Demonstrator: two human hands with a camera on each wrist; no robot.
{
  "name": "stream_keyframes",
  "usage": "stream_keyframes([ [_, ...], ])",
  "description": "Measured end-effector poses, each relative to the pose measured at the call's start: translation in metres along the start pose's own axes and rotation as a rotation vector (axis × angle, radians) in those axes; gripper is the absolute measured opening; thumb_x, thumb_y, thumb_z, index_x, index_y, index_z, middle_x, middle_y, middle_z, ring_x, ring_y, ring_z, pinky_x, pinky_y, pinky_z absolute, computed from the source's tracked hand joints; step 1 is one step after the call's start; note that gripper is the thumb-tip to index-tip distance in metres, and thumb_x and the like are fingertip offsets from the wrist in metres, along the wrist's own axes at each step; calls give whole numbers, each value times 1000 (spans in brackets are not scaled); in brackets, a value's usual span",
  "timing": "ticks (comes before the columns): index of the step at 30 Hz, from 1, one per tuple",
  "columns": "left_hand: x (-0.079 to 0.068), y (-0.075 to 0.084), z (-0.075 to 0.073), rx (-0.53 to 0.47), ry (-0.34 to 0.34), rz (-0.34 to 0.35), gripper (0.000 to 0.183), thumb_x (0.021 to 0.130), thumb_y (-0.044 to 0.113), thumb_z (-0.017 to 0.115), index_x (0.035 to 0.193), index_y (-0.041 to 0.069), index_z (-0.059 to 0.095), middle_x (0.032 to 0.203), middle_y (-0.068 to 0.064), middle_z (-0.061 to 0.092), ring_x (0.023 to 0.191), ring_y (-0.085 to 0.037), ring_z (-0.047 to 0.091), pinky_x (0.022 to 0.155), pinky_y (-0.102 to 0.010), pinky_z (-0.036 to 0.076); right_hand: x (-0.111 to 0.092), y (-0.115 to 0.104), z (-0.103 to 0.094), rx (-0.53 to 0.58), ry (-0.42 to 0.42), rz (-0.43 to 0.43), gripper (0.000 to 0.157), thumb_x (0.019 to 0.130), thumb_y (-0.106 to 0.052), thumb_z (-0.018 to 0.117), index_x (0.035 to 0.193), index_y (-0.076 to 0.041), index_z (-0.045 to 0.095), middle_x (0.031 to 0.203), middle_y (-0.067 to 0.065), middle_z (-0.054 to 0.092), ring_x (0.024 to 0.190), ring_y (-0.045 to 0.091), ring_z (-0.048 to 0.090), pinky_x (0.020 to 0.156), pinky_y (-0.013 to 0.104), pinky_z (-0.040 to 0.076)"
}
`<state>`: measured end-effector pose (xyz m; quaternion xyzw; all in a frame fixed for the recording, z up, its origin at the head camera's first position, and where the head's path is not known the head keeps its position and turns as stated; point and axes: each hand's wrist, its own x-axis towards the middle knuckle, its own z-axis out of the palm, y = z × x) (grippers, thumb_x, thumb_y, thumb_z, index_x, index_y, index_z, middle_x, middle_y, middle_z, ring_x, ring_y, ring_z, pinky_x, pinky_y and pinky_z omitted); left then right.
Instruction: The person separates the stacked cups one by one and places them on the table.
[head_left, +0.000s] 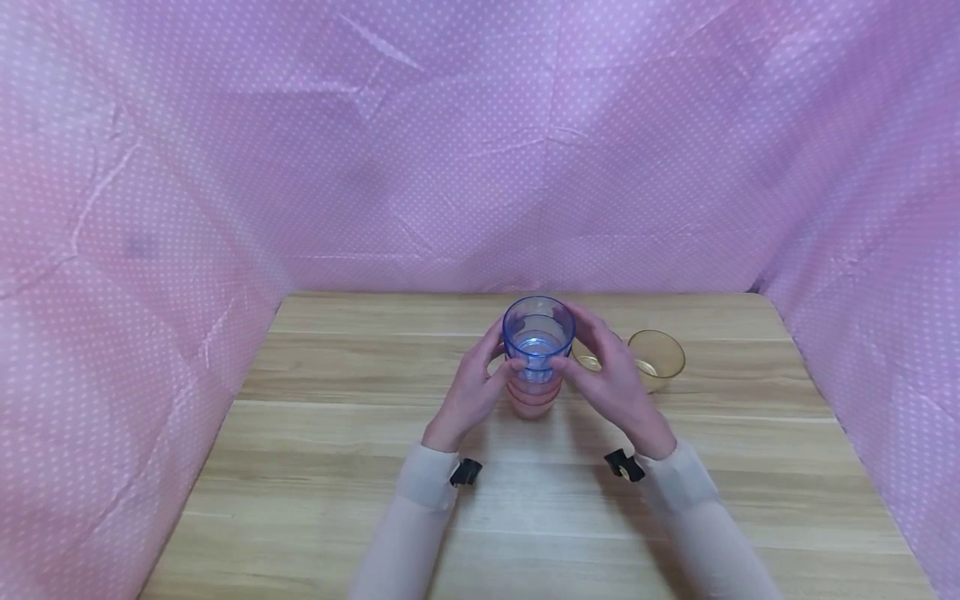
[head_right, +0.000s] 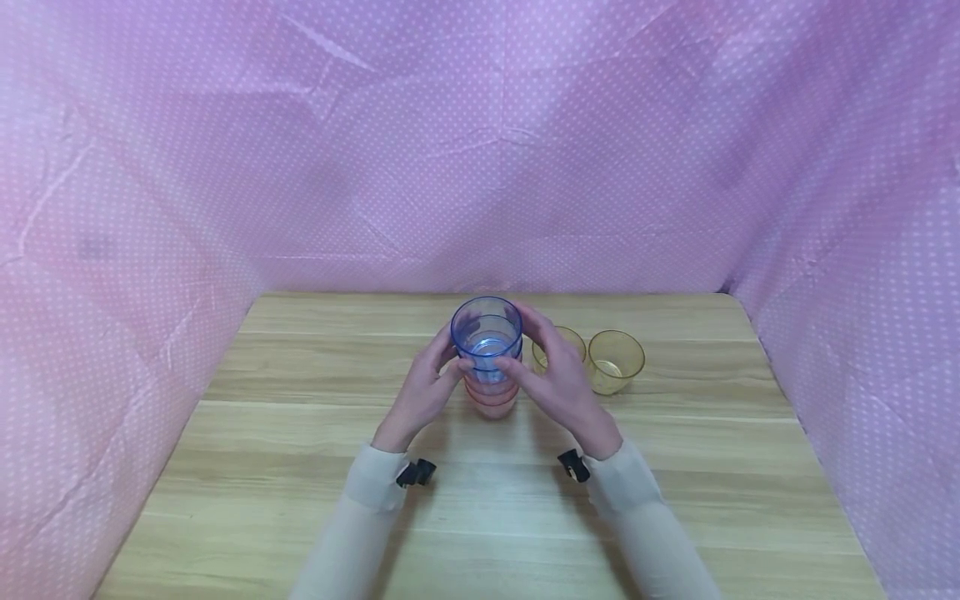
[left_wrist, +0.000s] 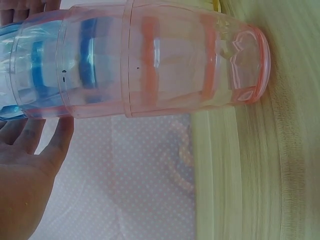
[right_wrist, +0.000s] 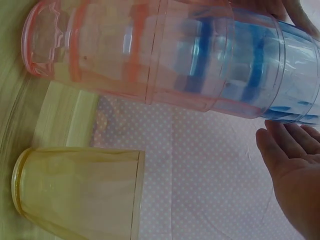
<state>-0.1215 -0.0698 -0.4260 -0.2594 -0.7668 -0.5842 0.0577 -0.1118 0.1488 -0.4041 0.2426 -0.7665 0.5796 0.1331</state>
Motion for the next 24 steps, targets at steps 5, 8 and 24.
stream_keyframes([
  [5, -1, 2, -1, 1, -7, -28, 88, 95, 66, 49, 162, 11, 35, 157, -14, 49, 136, -33, 55, 115, -45, 46, 0, 1, 0, 4, 2, -22, 73, 84, 10, 80, 149, 5, 46, 146, 21, 57, 134, 37, 56, 117, 29, 43],
  [8, -2, 3, -2, -13, -22, -77, 89, 94, 69, 52, 163, 16, 34, 158, -12, 48, 135, -34, 55, 116, -47, 44, 1, 2, -1, 11, -3, -36, 73, 84, 10, 80, 148, 5, 46, 146, 20, 58, 134, 37, 56, 117, 31, 42],
  [24, -5, -1, -3, -87, -69, -183, 82, 91, 18, 82, 161, 18, 39, 156, -7, 51, 142, -28, 49, 121, -43, 38, -2, 3, -4, -18, -13, -34, 72, 83, 9, 81, 147, 3, 48, 145, 19, 60, 134, 34, 56, 118, 30, 41],
])
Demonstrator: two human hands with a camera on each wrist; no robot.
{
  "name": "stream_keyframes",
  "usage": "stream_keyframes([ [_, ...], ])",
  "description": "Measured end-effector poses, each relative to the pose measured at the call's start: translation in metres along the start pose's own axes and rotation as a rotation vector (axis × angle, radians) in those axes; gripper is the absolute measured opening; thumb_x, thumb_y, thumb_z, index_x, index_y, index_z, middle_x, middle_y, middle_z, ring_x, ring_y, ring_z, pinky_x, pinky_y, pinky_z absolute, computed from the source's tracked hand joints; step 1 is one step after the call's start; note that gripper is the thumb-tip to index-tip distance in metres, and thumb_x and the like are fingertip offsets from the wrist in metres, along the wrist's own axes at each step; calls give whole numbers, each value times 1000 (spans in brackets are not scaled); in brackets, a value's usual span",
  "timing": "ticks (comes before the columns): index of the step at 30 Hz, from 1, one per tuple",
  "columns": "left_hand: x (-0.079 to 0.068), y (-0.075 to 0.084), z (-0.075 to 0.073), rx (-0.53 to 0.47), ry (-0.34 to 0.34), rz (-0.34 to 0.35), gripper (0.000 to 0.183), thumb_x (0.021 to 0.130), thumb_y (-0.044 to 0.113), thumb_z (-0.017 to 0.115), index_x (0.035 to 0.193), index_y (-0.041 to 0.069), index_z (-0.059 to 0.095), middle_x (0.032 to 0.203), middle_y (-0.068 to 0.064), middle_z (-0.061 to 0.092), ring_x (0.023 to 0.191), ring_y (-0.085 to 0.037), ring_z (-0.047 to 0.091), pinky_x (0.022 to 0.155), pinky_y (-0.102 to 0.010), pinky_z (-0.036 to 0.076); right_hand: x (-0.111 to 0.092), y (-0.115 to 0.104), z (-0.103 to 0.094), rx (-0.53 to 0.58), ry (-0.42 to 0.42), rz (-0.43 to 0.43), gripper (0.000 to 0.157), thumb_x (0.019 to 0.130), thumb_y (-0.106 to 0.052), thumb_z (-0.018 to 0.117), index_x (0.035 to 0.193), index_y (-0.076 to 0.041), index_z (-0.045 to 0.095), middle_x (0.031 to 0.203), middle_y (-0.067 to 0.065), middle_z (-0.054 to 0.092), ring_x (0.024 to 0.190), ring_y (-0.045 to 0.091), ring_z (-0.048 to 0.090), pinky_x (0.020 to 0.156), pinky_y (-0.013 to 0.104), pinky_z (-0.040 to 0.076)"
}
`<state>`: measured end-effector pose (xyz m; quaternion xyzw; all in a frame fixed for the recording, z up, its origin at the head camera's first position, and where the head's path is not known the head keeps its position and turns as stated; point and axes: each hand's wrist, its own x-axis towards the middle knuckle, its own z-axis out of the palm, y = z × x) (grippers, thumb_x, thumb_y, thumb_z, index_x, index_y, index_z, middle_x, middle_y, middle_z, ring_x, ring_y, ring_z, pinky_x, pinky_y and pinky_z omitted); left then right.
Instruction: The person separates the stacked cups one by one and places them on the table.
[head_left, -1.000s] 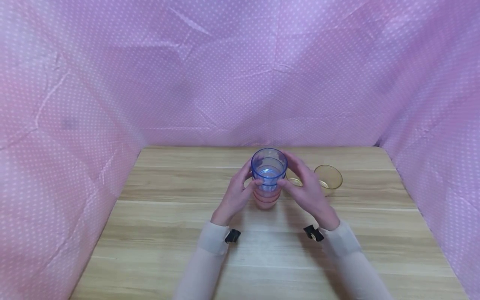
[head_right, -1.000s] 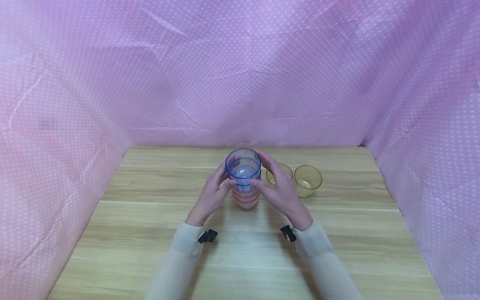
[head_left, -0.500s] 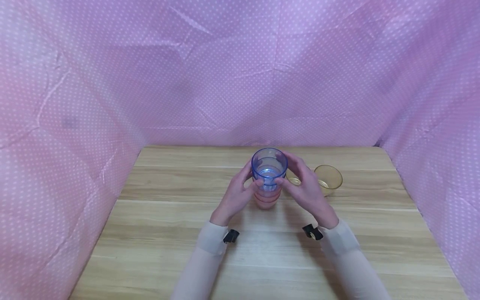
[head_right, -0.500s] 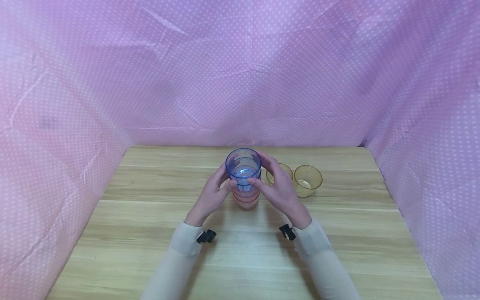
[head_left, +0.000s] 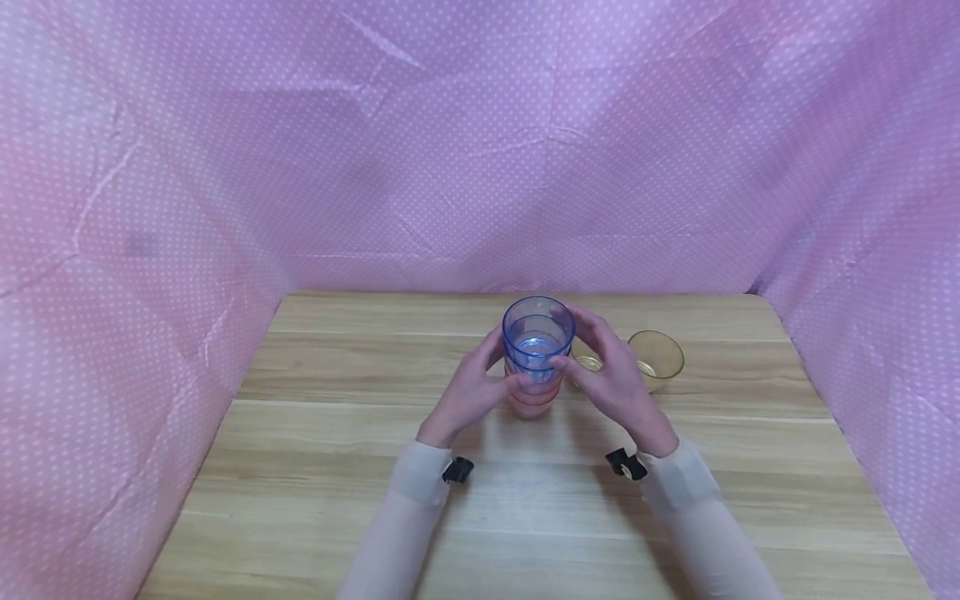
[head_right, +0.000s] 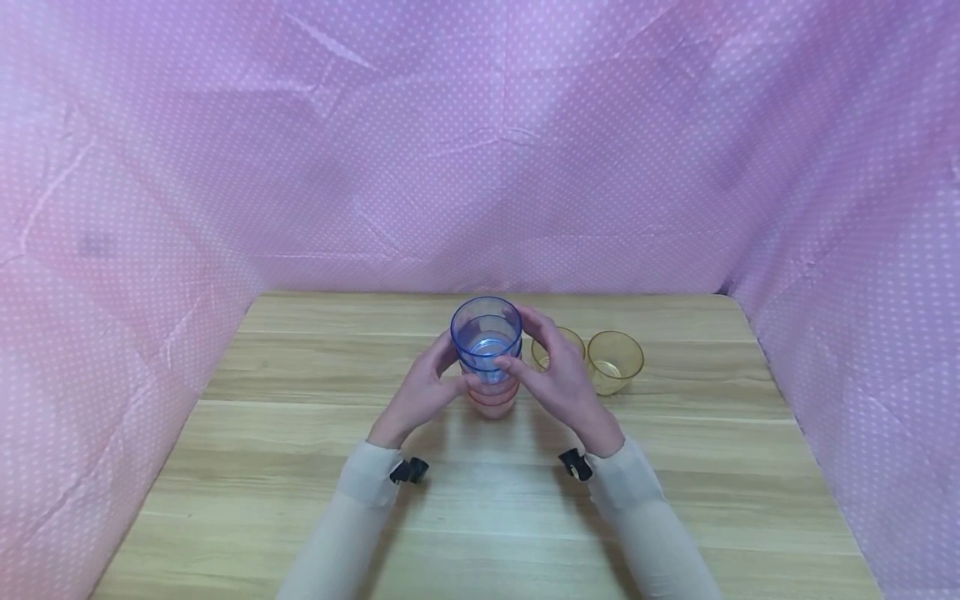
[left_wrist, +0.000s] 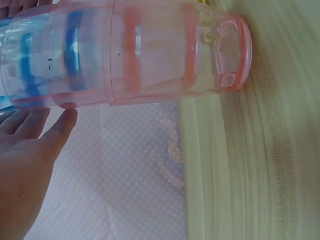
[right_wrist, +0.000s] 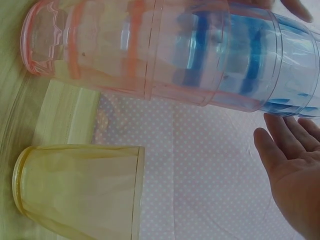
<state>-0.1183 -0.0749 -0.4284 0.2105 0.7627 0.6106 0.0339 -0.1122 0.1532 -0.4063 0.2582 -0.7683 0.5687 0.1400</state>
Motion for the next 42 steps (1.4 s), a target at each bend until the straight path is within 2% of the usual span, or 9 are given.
stream_keyframes([
  [4, 2, -3, 1, 4, -8, -8, 79, 92, 15, 81, 159, 16, 41, 154, -8, 53, 141, -28, 50, 121, -42, 39, -1, -1, -1, 0, -6, 19, 71, 84, 7, 81, 147, 3, 48, 144, 19, 60, 133, 34, 57, 117, 29, 42],
  [11, 2, -5, 2, 21, -12, 28, 77, 92, 11, 79, 159, 12, 40, 152, -11, 54, 139, -30, 52, 120, -43, 39, -2, -1, -3, 5, -25, 36, 70, 87, 3, 80, 148, 2, 47, 147, 17, 58, 134, 35, 56, 117, 28, 41],
  [15, 2, -4, 1, 37, -18, 35, 77, 93, 10, 78, 160, 10, 39, 153, -13, 53, 140, -31, 52, 120, -43, 39, 0, -1, -5, 15, -45, 41, 76, 87, 0, 81, 153, 2, 42, 153, 17, 52, 137, 36, 53, 118, 26, 40],
  [20, 2, -4, 0, 53, -27, 49, 77, 94, 8, 77, 160, 8, 37, 153, -16, 53, 140, -32, 51, 120, -42, 39, 7, 0, -7, 44, -93, 39, 87, 85, -7, 85, 156, 1, 38, 156, 18, 49, 138, 38, 51, 118, 30, 41],
  [24, 2, -4, 0, 61, -33, 61, 77, 94, 6, 76, 160, 8, 37, 152, -17, 54, 139, -32, 52, 120, -40, 40, 14, 1, -9, 57, -157, 69, 93, 81, -11, 89, 158, -2, 38, 154, 17, 50, 140, 35, 49, 119, 39, 41],
  [31, 2, -6, 1, 61, -47, 76, 75, 95, 6, 74, 160, 9, 36, 151, -17, 54, 138, -32, 53, 120, -41, 40, 22, 2, -9, 86, -235, 119, 95, 76, -3, 91, 157, -9, 41, 150, 13, 55, 140, 32, 50, 121, 51, 38],
  [42, 3, -8, 1, 49, -42, 88, 76, 95, 6, 74, 161, 9, 36, 150, -16, 55, 138, -31, 53, 120, -40, 40, 25, 3, -9, 109, -246, 101, 90, 76, -3, 92, 153, -11, 46, 147, 7, 57, 138, 26, 51, 120, 48, 39],
])
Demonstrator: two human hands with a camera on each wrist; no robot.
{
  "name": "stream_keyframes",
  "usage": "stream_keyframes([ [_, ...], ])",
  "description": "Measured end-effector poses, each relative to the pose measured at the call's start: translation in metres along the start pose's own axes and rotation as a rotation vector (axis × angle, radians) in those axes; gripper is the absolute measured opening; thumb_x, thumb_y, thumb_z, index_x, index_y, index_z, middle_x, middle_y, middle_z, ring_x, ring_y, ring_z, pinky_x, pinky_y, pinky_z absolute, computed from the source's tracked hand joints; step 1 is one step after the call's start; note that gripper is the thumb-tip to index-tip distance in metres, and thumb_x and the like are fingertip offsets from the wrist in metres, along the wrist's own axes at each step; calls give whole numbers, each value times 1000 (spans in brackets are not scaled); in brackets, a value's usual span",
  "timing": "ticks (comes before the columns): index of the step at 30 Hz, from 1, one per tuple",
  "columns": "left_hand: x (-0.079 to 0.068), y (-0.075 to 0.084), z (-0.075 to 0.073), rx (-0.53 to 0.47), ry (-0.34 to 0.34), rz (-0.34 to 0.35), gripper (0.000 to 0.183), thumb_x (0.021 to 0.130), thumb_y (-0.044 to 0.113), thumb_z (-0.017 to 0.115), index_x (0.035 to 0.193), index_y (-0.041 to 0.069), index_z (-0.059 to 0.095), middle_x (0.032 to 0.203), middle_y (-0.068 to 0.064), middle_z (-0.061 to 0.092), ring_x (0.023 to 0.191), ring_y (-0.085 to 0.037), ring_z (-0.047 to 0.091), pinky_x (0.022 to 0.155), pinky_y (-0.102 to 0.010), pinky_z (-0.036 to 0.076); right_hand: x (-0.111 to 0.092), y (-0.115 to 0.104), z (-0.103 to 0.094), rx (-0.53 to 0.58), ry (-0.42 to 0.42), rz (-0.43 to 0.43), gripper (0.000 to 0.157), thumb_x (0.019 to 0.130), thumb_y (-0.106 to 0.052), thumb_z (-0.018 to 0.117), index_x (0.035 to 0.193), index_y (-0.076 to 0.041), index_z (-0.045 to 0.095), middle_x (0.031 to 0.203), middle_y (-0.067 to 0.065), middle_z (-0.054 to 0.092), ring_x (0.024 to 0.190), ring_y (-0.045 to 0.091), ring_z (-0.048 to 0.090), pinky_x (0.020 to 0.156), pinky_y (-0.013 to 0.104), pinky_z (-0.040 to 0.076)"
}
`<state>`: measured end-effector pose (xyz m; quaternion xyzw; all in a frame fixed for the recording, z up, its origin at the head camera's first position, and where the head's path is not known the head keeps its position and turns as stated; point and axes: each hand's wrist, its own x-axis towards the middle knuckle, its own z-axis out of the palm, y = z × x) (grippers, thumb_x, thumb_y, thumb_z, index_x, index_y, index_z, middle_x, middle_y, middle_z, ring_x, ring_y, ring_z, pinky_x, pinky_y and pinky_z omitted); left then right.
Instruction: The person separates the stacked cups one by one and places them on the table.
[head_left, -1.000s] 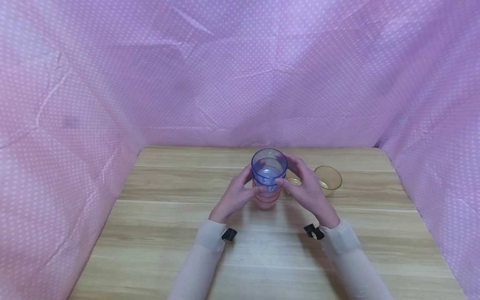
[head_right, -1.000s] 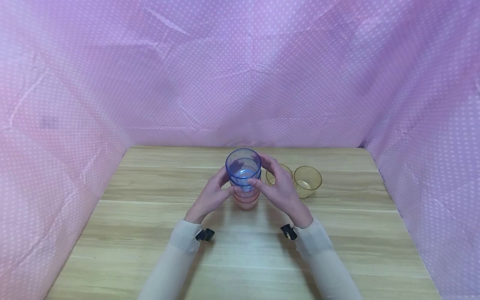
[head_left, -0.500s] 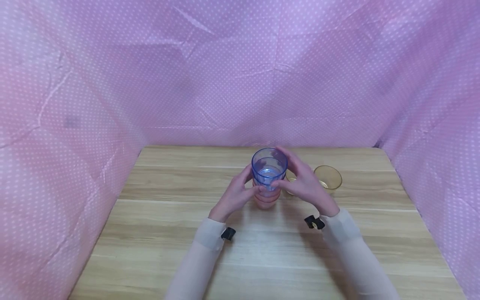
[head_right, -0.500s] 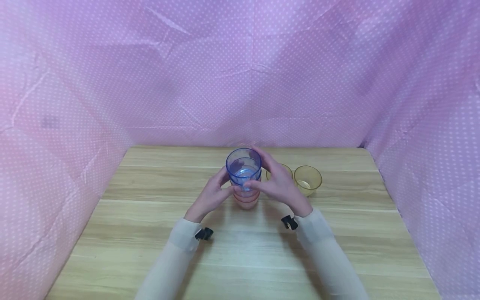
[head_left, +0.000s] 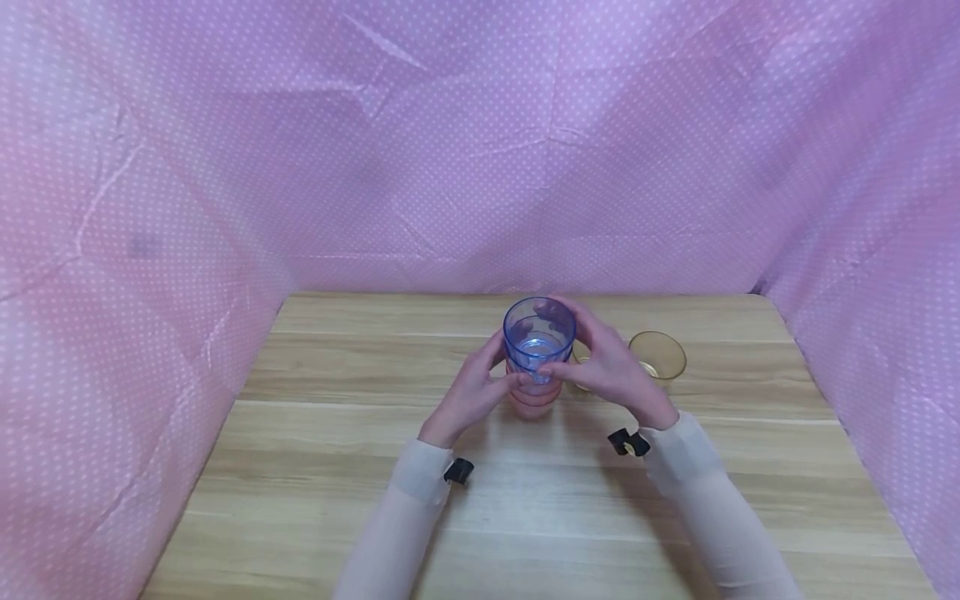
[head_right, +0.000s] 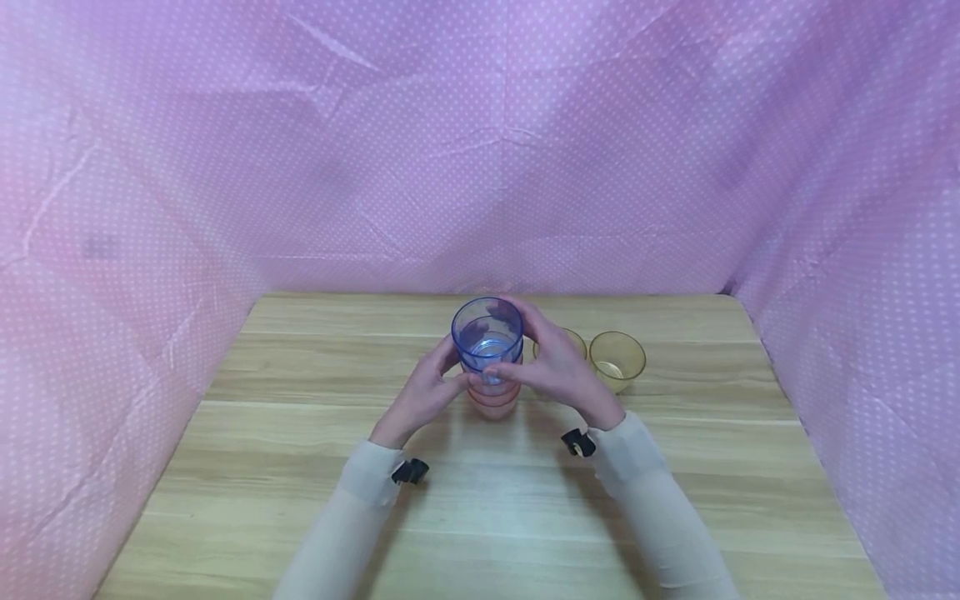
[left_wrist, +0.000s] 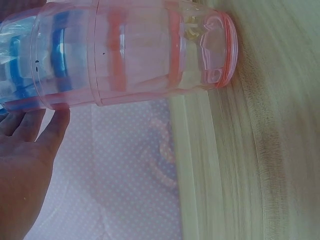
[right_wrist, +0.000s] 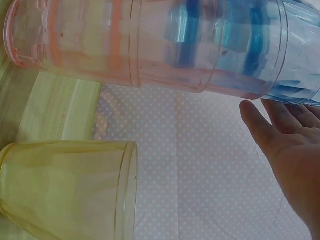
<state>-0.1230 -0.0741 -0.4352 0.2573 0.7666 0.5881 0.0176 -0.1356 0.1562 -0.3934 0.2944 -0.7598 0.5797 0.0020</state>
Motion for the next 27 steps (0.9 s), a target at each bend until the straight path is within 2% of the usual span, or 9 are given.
stream_keyframes([
  [13, -1, 0, 0, 0, 0, -19, 76, 97, 13, 74, 161, 13, 36, 152, -12, 54, 139, -29, 52, 121, -44, 38, 0, 2, -1, -89, 5, -49, 92, 74, -3, 93, 152, -10, 46, 148, 8, 58, 141, 25, 49, 122, 47, 36],
  [20, 0, 1, -1, 23, 6, 1, 73, 96, 11, 75, 159, 9, 39, 150, -15, 56, 136, -31, 55, 120, -43, 40, 1, 1, -1, -73, 7, -59, 92, 74, -1, 93, 152, -11, 46, 146, 6, 59, 139, 22, 51, 121, 41, 38],
  [27, 0, 0, -1, 17, 4, 6, 74, 96, 9, 74, 160, 8, 37, 149, -17, 56, 137, -33, 55, 119, -42, 41, 1, 4, 0, -26, 35, -53, 88, 73, 3, 92, 149, -7, 48, 145, 13, 60, 136, 26, 54, 119, 37, 41],
])
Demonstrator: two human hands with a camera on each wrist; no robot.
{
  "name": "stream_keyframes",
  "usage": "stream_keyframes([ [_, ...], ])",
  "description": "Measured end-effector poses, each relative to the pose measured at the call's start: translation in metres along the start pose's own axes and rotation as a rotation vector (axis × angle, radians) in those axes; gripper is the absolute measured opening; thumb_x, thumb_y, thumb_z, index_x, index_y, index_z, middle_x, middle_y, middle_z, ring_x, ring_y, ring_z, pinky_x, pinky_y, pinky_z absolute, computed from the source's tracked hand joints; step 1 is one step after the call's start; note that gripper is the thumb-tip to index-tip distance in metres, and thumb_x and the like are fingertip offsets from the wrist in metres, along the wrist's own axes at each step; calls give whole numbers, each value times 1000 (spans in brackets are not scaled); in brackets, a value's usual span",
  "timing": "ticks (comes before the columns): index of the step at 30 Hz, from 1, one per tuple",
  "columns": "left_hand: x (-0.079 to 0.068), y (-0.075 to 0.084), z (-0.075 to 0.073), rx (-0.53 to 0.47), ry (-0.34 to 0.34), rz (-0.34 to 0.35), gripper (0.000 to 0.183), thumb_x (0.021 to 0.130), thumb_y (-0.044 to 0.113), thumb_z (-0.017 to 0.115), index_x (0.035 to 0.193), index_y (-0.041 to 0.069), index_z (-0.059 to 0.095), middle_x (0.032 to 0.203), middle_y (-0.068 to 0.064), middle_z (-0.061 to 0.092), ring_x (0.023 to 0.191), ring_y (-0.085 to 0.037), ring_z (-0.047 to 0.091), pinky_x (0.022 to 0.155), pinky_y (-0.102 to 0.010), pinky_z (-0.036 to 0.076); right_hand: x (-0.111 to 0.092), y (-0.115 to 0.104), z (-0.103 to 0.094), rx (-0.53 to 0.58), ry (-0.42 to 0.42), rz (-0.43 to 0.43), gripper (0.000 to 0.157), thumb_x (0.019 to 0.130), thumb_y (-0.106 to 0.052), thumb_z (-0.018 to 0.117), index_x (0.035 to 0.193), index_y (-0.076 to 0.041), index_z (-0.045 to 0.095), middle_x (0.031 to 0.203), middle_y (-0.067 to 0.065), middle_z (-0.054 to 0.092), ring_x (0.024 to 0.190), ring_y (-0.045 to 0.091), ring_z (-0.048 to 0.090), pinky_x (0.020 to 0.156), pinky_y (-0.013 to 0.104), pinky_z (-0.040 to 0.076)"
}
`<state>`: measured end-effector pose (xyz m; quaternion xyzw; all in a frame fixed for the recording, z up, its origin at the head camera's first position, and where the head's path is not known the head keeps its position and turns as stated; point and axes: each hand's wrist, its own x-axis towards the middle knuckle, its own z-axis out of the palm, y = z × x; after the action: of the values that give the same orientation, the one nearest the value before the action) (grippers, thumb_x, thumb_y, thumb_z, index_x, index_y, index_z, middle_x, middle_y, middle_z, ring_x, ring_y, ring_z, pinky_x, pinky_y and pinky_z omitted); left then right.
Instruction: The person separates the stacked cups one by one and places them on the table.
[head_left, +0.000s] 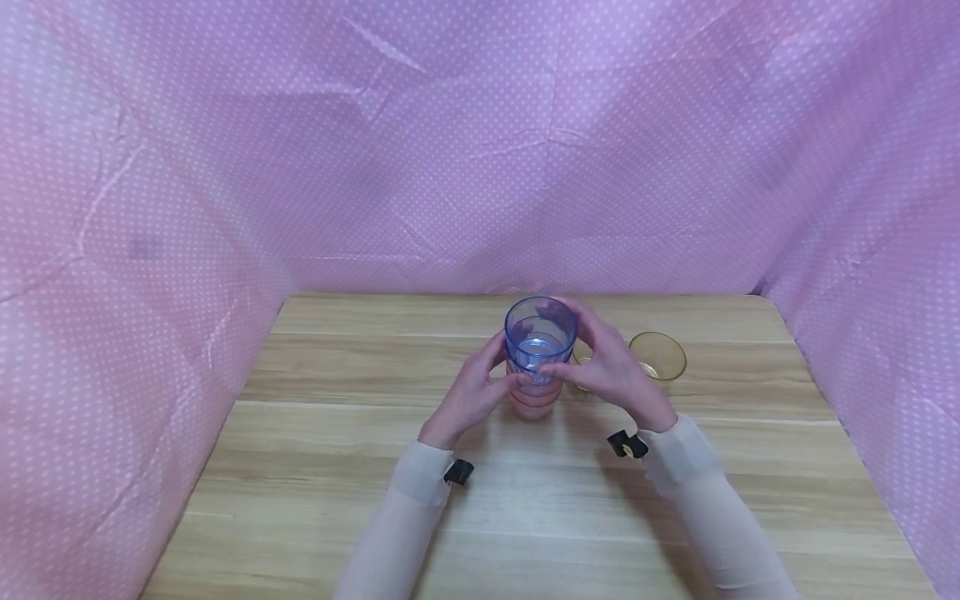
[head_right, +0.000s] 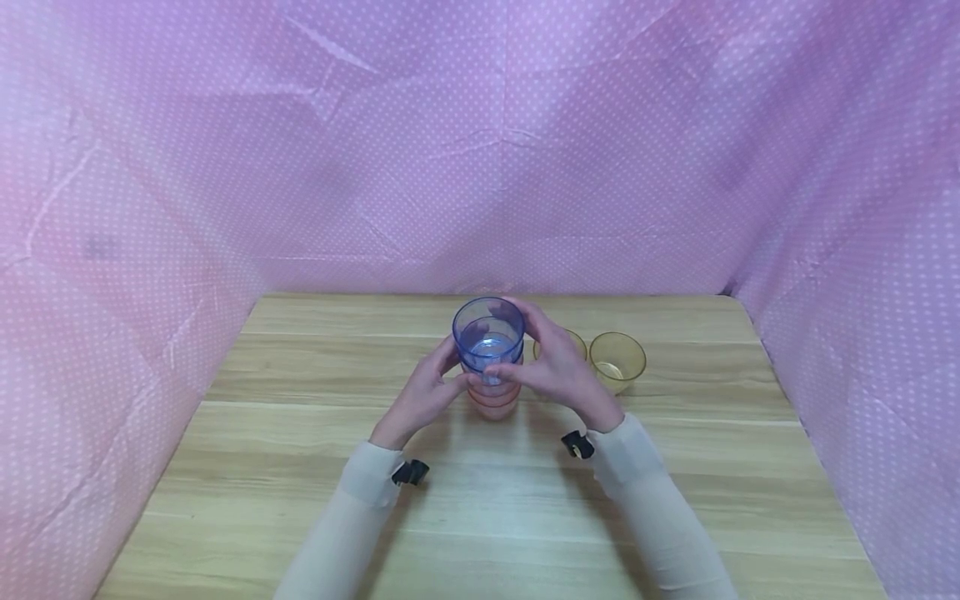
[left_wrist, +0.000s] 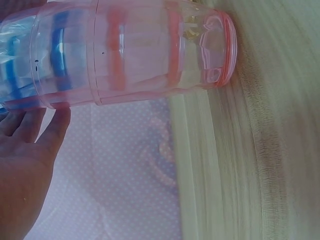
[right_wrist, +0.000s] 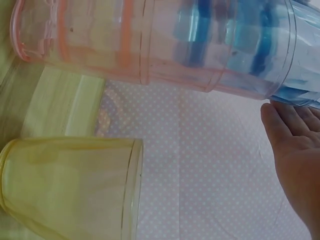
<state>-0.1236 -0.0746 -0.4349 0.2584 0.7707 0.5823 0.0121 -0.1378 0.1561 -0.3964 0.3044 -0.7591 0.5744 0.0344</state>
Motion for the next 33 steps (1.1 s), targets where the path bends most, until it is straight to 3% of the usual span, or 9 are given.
stream_keyframes([
  [23, -2, 0, 1, 0, -4, -20, 75, 98, 10, 72, 162, 9, 33, 156, -17, 49, 139, -37, 51, 118, -44, 42, -3, -3, 4, 1, 67, 0, 89, 75, 4, 90, 151, -5, 46, 143, 13, 61, 135, 27, 55, 120, 35, 40],
  [30, -4, 2, 1, -9, -3, -43, 75, 98, 11, 72, 162, 9, 33, 156, -18, 48, 138, -39, 52, 114, -45, 47, -3, -3, 6, 10, 92, -52, 91, 74, 11, 88, 152, -2, 44, 143, 17, 60, 133, 24, 56, 119, 34, 41],
  [33, -3, 1, 1, -11, -7, -24, 76, 98, 9, 72, 162, 5, 32, 157, -19, 47, 138, -39, 52, 116, -45, 44, -3, -4, 6, 25, 97, -72, 93, 73, 14, 87, 153, -3, 43, 144, 17, 60, 133, 24, 56, 119, 34, 42],
])
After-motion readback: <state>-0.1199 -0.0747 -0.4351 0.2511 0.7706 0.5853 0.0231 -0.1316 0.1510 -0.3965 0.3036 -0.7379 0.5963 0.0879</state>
